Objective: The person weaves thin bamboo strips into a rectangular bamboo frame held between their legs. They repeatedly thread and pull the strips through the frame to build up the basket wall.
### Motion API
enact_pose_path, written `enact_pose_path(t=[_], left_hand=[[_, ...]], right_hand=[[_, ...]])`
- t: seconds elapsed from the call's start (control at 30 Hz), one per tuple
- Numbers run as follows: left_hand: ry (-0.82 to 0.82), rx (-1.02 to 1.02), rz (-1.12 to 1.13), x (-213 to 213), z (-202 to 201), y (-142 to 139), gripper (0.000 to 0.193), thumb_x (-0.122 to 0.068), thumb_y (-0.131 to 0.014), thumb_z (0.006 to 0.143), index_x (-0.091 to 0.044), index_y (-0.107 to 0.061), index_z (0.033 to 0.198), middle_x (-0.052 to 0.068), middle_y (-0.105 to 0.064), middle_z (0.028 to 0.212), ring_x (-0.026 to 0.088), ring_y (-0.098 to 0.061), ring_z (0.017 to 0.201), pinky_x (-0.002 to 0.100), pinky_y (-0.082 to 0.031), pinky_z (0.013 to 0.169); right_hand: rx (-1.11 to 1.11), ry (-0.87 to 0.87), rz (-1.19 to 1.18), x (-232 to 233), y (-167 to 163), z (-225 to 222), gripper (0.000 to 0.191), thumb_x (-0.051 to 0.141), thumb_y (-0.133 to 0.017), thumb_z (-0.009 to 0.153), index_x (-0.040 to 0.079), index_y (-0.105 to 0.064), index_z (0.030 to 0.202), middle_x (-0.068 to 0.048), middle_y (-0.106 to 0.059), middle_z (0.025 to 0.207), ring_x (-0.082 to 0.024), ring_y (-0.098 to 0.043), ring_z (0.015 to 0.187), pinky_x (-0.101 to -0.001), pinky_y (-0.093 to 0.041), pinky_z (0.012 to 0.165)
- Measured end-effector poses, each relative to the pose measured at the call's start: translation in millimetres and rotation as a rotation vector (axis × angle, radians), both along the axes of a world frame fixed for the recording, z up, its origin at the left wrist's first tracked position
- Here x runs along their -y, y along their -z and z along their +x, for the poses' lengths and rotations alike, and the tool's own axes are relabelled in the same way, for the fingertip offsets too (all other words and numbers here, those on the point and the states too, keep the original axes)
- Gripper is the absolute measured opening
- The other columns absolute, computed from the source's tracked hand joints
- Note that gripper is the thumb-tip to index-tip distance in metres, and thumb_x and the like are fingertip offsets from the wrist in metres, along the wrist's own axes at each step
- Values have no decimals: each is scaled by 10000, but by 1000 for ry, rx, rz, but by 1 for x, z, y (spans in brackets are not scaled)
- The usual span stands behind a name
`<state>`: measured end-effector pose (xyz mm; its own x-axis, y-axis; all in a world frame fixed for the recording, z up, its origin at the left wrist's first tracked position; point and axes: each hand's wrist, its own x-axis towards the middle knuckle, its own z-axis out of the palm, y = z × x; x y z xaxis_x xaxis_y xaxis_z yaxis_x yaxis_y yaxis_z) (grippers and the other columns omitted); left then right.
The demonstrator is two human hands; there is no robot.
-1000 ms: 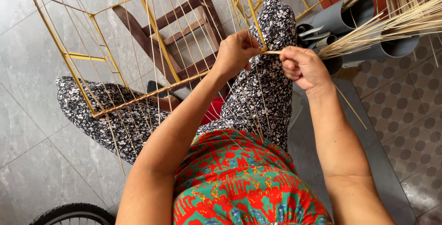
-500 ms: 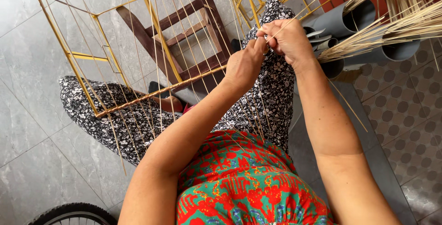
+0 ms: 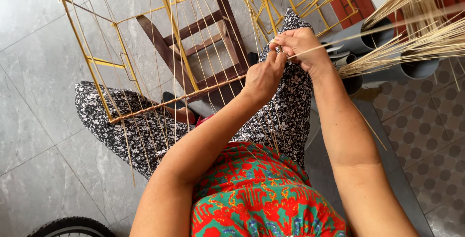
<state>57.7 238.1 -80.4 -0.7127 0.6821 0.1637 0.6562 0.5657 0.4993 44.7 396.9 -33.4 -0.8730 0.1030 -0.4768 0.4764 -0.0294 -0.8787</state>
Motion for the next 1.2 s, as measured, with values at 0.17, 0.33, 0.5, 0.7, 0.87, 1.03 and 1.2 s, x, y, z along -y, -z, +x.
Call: enact_pose_path(t=[0.17, 0.33, 0.5, 0.7, 0.87, 1.03, 1.2], left_hand=[[-37, 86, -71, -10, -2, -7, 220, -29, -613, 892, -28, -620, 1112, 157, -634, 1093, 265, -733, 840, 366, -619, 649], [-88, 86, -57, -10, -8, -18, 102, -61, -634, 847, -64, -717, 906, 153, -666, 1012, 288, -716, 918, 394, -617, 736], [-157, 562, -132, -10, -30, -20, 95, -148, -678, 950, -111, -755, 990, 169, -746, 995, 287, -746, 920, 425, -601, 803], [-102, 765, 76, -5, -50, -4, 118, -173, -800, 754, -115, -797, 857, 63, -794, 863, 175, -779, 778, 343, -623, 737], [-98, 899, 249, 0, -54, 7, 87, -131, -788, 806, -88, -790, 882, 55, -790, 791, 110, -725, 620, 281, -596, 589], [-135, 961, 399, 8, -46, 0, 90, -106, -771, 855, -51, -758, 925, 32, -747, 734, 62, -645, 503, 238, -533, 454], [-76, 1012, 506, 18, -45, -12, 186, -131, -827, 824, -25, -743, 952, 41, -724, 725, 62, -618, 519, 236, -493, 445]], right_hand=[[-88, 95, 192, 0, 3, 30, 232, 198, -610, 1028, 29, -765, 989, 61, -522, 564, -10, -393, 454, -191, -263, 401], [-260, 170, 528, -1, 8, 83, 176, 175, -679, 1004, 53, -772, 1090, 28, -641, 782, -33, -521, 635, -210, -401, 550], [-394, -33, 900, 20, 16, 108, 270, 205, -811, 870, 52, -785, 1092, -69, -646, 905, -152, -595, 720, -303, -502, 639], [-274, -6, 929, 35, 23, 103, 197, 252, -776, 947, 61, -775, 994, -66, -656, 939, -161, -632, 755, -301, -519, 638], [-300, 4, 748, 11, 29, 104, 136, 163, -674, 985, 41, -733, 970, 16, -668, 810, -102, -633, 689, -262, -492, 594], [-78, 221, -18, -20, 30, 90, 184, 118, -647, 972, 61, -648, 797, 55, -527, 613, -30, -377, 488, -195, -263, 444], [-66, 289, -224, -26, 22, 70, 209, 137, -684, 956, 88, -629, 760, 62, -533, 615, -19, -370, 449, -192, -256, 405]])
